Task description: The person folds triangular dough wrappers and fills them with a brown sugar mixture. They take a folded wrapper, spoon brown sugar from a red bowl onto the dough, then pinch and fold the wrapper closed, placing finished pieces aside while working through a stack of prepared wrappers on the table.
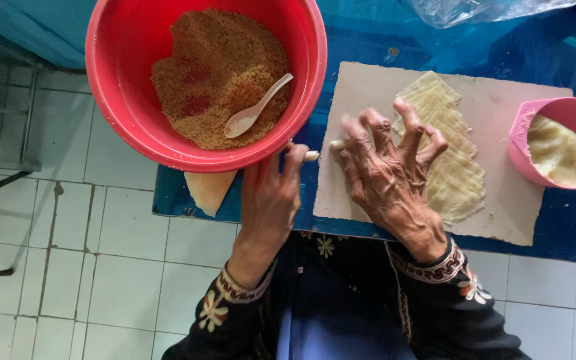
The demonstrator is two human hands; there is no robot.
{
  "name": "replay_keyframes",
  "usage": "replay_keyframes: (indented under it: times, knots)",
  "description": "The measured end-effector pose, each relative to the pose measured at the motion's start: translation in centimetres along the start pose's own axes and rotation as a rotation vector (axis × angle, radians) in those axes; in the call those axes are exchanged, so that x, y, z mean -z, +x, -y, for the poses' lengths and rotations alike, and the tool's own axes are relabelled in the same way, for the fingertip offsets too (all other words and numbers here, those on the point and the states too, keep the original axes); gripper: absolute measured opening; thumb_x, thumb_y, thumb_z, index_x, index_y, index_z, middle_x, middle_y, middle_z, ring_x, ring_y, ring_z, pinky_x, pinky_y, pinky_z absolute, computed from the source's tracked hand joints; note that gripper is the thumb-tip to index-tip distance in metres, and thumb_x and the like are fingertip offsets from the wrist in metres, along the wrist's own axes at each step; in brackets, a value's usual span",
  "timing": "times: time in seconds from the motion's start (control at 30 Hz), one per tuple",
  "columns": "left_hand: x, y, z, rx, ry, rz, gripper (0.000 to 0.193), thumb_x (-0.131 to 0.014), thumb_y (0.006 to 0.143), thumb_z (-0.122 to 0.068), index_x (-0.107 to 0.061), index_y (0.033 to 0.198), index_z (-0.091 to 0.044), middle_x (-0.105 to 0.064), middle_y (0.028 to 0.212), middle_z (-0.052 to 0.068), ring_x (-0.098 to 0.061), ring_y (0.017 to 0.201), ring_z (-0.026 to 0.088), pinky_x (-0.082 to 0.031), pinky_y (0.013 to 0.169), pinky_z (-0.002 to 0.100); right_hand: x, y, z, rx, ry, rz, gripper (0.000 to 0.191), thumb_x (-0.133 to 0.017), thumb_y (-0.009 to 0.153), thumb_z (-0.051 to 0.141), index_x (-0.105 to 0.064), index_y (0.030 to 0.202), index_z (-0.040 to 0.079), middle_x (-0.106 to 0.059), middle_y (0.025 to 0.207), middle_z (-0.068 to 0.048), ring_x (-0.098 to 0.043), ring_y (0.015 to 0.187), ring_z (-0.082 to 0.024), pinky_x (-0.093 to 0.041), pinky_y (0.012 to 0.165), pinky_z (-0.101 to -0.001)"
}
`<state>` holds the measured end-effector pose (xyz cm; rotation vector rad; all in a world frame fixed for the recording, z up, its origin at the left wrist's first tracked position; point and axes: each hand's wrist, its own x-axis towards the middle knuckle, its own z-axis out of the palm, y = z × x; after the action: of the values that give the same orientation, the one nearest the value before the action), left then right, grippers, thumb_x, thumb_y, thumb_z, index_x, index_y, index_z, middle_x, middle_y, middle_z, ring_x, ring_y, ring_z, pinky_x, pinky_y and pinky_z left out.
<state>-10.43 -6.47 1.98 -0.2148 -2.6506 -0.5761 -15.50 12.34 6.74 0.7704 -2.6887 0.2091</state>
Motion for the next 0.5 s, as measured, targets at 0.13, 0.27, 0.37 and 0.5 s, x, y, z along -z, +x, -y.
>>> replay_keyframes:
  times: [0.13, 0.27, 0.37, 0.5]
  knots:
    - [0.8, -1.6, 1.2, -0.032, 0.089, -0.056, 0.058, -0.068, 0.087, 0.002, -0.054, 0.142, -0.003, -0.064, 0.128, 0.015, -0.061, 0.117, 0.033, -0.046, 0.107, 0.047, -0.2, 0.6, 1.6, 0.003, 0.015, -0.099, 0.020, -0.074, 0.099, 0.021, -0.064, 0.116, 0.018, -0.063, 0.122, -0.001, -0.045, 0.133, -0.034, -0.025, 0.105, -0.0603]
    - [1.3, -1.6, 1.5, 0.007, 0.084, -0.059, 0.053, -0.066, 0.090, 0.003, -0.056, 0.141, 0.003, -0.063, 0.130, 0.018, -0.059, 0.123, 0.039, -0.042, 0.115, 0.050, -0.2, 0.6, 2.7, 0.085, 0.043, -0.147, 0.040, -0.075, 0.085, 0.015, -0.072, 0.125, 0.016, -0.069, 0.121, -0.005, -0.048, 0.127, -0.033, -0.025, 0.102, -0.0567]
    - [2.1, -1.4, 0.4, 0.057, 0.015, -0.167, 0.040, -0.071, 0.099, -0.003, -0.061, 0.137, 0.002, -0.063, 0.127, 0.022, -0.057, 0.122, 0.040, -0.042, 0.114, 0.049, 1.8, -1.8, 1.4, 0.050, 0.197, -0.147, 0.030, -0.078, 0.087, 0.017, -0.071, 0.116, 0.015, -0.071, 0.111, -0.004, -0.051, 0.123, -0.032, -0.025, 0.100, -0.0545]
    - [3.2, -1.7, -2.6, -0.013, -0.102, -0.218, 0.030, -0.075, 0.096, -0.004, -0.069, 0.125, -0.006, -0.069, 0.118, 0.011, -0.058, 0.116, 0.032, -0.043, 0.106, 0.045, 6.7, -7.2, -3.9, -0.080, 0.092, -0.037, 0.016, -0.079, 0.089, 0.011, -0.076, 0.102, 0.020, -0.071, 0.098, 0.005, -0.056, 0.118, -0.020, -0.025, 0.104, -0.0481]
